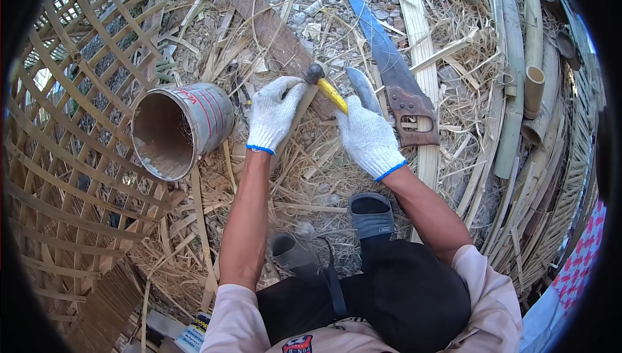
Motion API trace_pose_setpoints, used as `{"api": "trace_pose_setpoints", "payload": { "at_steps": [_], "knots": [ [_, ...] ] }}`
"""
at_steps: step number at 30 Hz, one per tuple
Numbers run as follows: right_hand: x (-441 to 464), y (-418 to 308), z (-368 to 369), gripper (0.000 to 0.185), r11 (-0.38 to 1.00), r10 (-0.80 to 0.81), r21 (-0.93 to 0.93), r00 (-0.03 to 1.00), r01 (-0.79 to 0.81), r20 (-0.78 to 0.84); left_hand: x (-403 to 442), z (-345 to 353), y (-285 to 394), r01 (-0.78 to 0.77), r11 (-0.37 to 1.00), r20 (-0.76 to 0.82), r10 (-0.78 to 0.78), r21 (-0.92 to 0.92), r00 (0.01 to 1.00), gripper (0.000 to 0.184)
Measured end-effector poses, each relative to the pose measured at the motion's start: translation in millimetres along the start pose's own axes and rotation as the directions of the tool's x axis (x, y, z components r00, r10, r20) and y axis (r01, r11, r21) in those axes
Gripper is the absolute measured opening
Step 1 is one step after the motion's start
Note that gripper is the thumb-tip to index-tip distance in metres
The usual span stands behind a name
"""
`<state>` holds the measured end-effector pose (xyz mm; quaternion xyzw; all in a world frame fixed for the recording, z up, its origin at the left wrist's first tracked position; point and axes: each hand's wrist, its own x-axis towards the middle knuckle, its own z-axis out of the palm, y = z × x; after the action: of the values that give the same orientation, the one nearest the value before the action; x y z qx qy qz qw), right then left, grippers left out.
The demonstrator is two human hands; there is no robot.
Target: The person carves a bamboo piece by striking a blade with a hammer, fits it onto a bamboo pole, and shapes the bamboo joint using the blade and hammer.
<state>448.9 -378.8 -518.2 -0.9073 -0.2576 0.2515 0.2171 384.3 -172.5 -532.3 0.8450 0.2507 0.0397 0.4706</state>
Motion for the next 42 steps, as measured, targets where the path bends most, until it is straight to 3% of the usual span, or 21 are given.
{"api": "trace_pose_setpoints", "payload": {
  "at_steps": [3,11,14,17,18,19,20,21,22,23,25,28,32,37,39,42],
  "knots": [
    [0.9,-1.3,-1.1,0.031,1.000,0.018,0.009,1.000,-0.018,0.005,4.0,-6.2,-1.8,0.085,0.996,0.076,-0.087,0.024,0.993,0.030],
    [7.2,4.6,1.6,0.031,0.994,-0.024,0.104,1.000,0.026,-0.018,21.3,-16.8,8.6,0.136,0.983,0.213,-0.160,0.126,0.964,0.036],
    [14.4,7.1,10.9,0.030,0.980,-0.142,0.122,0.982,0.157,-0.122,32.5,-20.4,13.1,0.134,0.972,0.269,-0.183,0.192,0.945,0.039],
    [22.6,1.6,7.6,0.028,0.985,-0.069,0.155,0.997,0.072,-0.026,36.6,-17.1,6.7,0.118,0.962,0.280,-0.186,0.245,0.942,0.041],
    [28.4,13.9,17.7,0.029,0.953,-0.276,0.034,0.910,0.300,-0.309,34.0,-15.5,7.8,0.107,0.964,0.245,-0.168,0.244,0.955,0.042],
    [29.3,15.8,17.3,0.030,0.874,-0.462,-0.139,0.708,0.466,-0.533,29.7,-13.7,10.2,0.097,0.965,0.216,-0.152,0.245,0.964,0.042],
    [23.7,21.3,15.5,0.032,0.898,-0.386,0.008,0.795,0.440,-0.469,24.6,-10.2,12.1,0.102,0.959,0.173,-0.151,0.264,0.973,0.042],
    [16.8,11.9,-3.0,0.032,0.897,-0.389,0.006,0.795,0.443,-0.466,18.7,-5.4,10.0,0.105,0.960,0.170,-0.153,0.261,0.973,0.042],
    [9.5,0.0,-27.2,0.033,0.948,-0.233,0.153,0.937,0.278,-0.259,12.6,1.1,5.2,0.094,0.963,0.084,-0.119,0.254,0.989,0.042],
    [6.2,-5.5,-40.8,0.035,0.964,-0.073,0.254,0.997,0.077,-0.025,8.1,6.2,4.4,0.076,0.966,-0.002,-0.078,0.247,0.997,0.042],
    [4.7,-3.6,-47.9,0.034,0.967,-0.108,0.226,0.993,0.115,-0.045,-5.1,13.9,8.0,0.128,0.972,-0.017,-0.127,0.200,0.992,0.038],
    [-5.4,-5.4,-54.5,0.033,0.969,-0.122,0.216,0.992,0.122,-0.017,-25.0,30.4,-8.9,0.003,0.999,-0.262,0.008,0.042,0.965,0.023],
    [-17.5,0.7,-45.5,0.033,0.955,-0.104,0.276,0.994,0.104,-0.017,-35.0,36.4,-25.7,-0.029,0.990,-0.333,-0.019,-0.139,0.943,0.025],
    [-17.4,10.4,-40.4,0.047,0.955,-0.088,0.279,0.994,0.103,-0.065,-32.4,36.2,-21.9,-0.054,0.998,-0.299,0.045,-0.020,0.953,0.022],
    [-19.5,7.4,-50.1,0.060,0.957,-0.046,0.287,0.999,0.039,0.018,-32.4,37.4,-22.0,-0.054,0.999,-0.294,0.052,0.003,0.954,0.021],
    [-21.1,6.0,-56.3,0.065,0.964,-0.022,0.265,0.999,0.010,0.043,-32.0,38.6,-22.8,-0.057,0.998,-0.312,0.053,-0.001,0.948,0.018]
  ]
}}
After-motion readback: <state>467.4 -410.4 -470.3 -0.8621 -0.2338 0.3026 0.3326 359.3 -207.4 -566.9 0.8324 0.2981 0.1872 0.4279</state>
